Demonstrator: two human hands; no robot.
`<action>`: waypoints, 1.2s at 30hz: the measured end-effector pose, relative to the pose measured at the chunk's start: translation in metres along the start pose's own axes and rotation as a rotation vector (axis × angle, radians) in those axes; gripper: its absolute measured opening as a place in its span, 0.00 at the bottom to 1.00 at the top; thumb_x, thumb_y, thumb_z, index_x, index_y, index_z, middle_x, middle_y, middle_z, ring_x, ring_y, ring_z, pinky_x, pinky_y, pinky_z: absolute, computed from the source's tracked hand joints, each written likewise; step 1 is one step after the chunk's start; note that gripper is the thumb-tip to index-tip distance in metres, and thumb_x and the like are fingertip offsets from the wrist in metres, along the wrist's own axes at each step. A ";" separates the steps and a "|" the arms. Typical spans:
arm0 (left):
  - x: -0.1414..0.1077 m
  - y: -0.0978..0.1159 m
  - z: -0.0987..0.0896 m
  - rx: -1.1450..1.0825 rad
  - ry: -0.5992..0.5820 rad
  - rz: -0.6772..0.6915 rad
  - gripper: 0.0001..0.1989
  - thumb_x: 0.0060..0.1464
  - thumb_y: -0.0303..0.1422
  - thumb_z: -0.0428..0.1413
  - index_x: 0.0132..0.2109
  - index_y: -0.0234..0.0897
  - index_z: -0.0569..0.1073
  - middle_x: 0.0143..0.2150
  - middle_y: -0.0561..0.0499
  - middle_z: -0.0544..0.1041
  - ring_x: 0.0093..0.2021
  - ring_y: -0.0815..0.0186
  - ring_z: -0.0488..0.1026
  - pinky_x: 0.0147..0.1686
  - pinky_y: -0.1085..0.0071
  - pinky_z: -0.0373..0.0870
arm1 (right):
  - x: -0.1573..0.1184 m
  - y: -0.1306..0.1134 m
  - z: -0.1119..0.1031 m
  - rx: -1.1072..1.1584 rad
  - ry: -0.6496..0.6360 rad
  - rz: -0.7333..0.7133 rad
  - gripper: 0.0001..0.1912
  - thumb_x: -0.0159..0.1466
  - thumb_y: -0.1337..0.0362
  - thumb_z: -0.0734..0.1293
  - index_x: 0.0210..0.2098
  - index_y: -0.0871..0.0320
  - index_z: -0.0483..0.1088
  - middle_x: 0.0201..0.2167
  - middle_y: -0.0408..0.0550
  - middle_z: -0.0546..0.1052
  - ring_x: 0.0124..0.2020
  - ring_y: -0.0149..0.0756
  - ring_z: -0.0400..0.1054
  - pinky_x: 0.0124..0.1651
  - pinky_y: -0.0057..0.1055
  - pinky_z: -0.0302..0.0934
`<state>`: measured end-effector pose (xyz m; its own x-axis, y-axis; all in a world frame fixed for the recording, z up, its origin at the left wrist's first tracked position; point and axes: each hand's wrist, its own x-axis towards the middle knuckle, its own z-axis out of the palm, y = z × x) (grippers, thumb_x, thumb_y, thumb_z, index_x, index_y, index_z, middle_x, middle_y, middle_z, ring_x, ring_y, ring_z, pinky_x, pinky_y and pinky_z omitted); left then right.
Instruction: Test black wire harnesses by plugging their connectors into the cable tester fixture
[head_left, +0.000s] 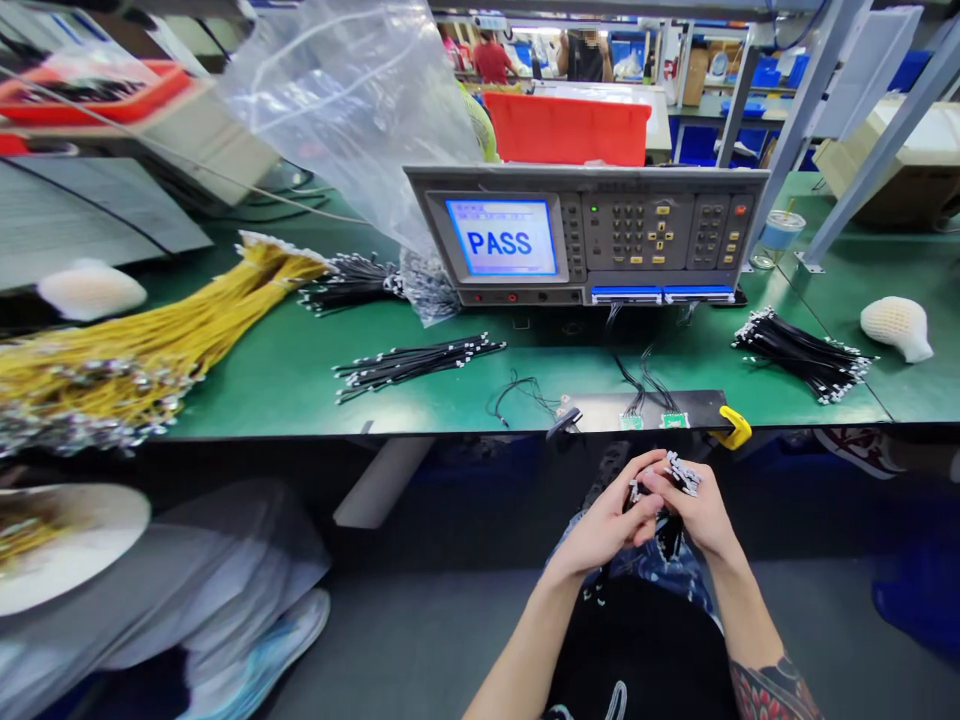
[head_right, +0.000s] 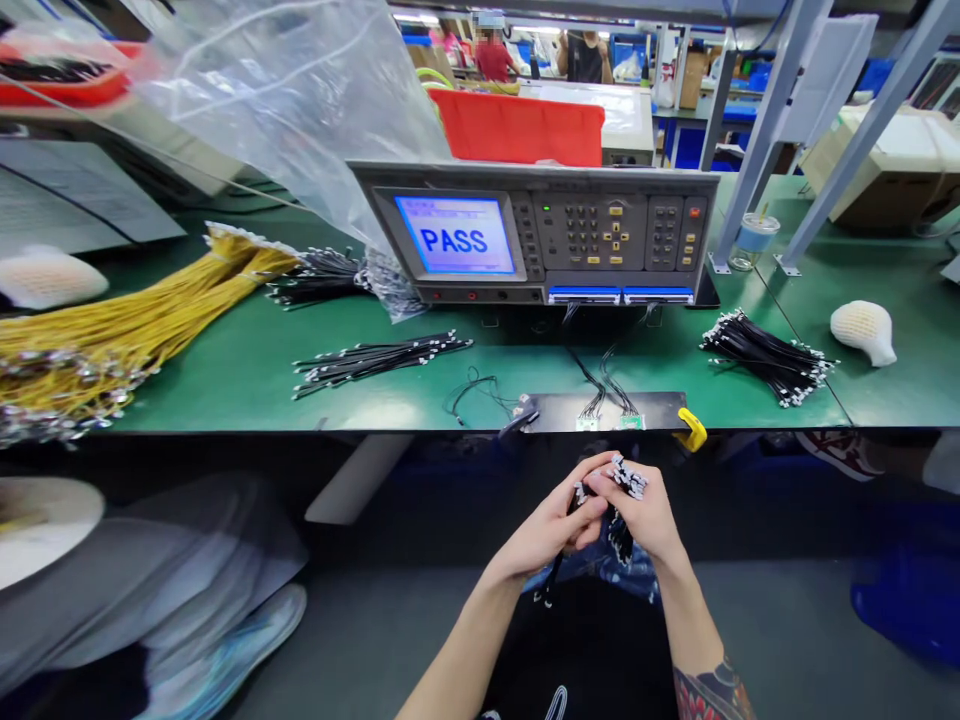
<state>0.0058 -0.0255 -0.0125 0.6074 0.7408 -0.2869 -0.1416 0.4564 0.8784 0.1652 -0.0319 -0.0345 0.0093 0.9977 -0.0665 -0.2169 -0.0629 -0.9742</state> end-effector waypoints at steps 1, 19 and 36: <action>0.000 0.000 -0.002 0.007 -0.020 -0.004 0.46 0.58 0.56 0.64 0.74 0.39 0.61 0.21 0.61 0.66 0.19 0.73 0.52 0.21 0.74 0.46 | 0.001 0.000 -0.001 0.039 0.072 -0.025 0.18 0.59 0.49 0.79 0.30 0.58 0.79 0.17 0.38 0.68 0.17 0.26 0.56 0.20 0.27 0.51; 0.004 0.006 -0.022 -0.143 0.288 0.140 0.29 0.38 0.51 0.76 0.39 0.32 0.83 0.29 0.48 0.81 0.17 0.82 0.41 0.18 0.74 0.37 | 0.032 0.012 -0.009 0.001 0.421 -0.141 0.23 0.57 0.45 0.79 0.27 0.59 0.77 0.16 0.40 0.69 0.16 0.25 0.52 0.18 0.27 0.44; 0.016 0.000 -0.004 -0.086 0.129 0.081 0.32 0.47 0.60 0.69 0.38 0.32 0.82 0.29 0.46 0.82 0.17 0.80 0.43 0.19 0.74 0.38 | 0.033 0.016 -0.001 -0.064 0.508 -0.192 0.22 0.59 0.45 0.76 0.27 0.58 0.76 0.18 0.42 0.73 0.18 0.29 0.58 0.23 0.29 0.54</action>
<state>0.0122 -0.0120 -0.0180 0.4865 0.8317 -0.2676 -0.2558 0.4285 0.8666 0.1629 0.0004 -0.0527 0.5164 0.8557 0.0338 -0.1048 0.1024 -0.9892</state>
